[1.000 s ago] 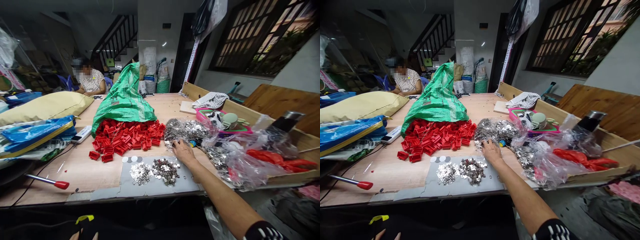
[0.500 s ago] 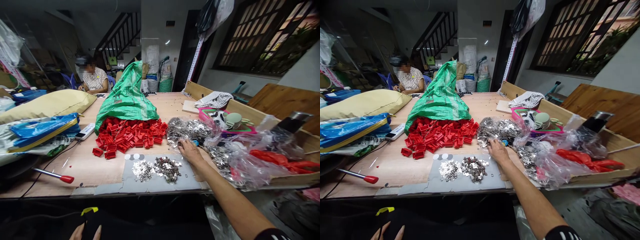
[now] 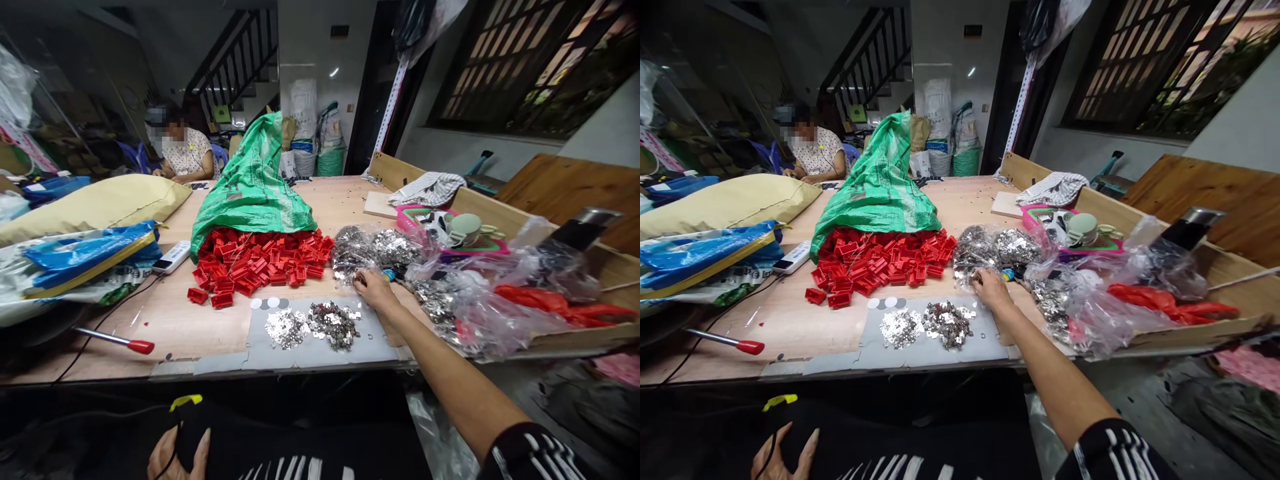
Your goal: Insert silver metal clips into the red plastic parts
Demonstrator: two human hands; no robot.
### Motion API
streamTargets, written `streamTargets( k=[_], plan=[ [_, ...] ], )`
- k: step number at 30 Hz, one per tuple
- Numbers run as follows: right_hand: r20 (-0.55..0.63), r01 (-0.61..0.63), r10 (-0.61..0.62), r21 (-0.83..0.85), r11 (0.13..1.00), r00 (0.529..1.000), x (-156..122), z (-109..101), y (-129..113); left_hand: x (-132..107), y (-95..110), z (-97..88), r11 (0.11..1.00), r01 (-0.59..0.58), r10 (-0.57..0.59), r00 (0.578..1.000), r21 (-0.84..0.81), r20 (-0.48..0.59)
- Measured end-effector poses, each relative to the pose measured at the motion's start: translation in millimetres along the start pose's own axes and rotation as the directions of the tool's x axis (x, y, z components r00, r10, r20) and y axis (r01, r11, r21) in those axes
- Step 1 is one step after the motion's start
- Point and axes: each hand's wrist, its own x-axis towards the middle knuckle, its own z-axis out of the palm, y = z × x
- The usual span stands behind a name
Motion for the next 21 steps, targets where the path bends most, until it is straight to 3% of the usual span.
streamTargets(
  k=[10, 16, 21],
  plan=[
    [-0.075, -0.034, 0.056, 0.276, 0.961, 0.996, 1.3, -3.6, 4.3, 6.1, 4.4, -11.8, 0.998, -0.018, 0.021, 0.998, -0.055, 0.063],
    [-0.117, 0.035, 0.01, 0.379, 0.925, 0.993, -29.0, -18.6, 1.6, 5.8, 5.2, -14.0, 0.998, 0.014, -0.008, 0.996, -0.067, 0.091],
    [-0.122, 0.089, -0.045, 0.382, 0.92, 0.991, -63.7, -20.6, -15.5, 5.8, 5.6, -13.2, 0.998, -0.015, 0.019, 0.998, -0.061, 0.068]
  ],
)
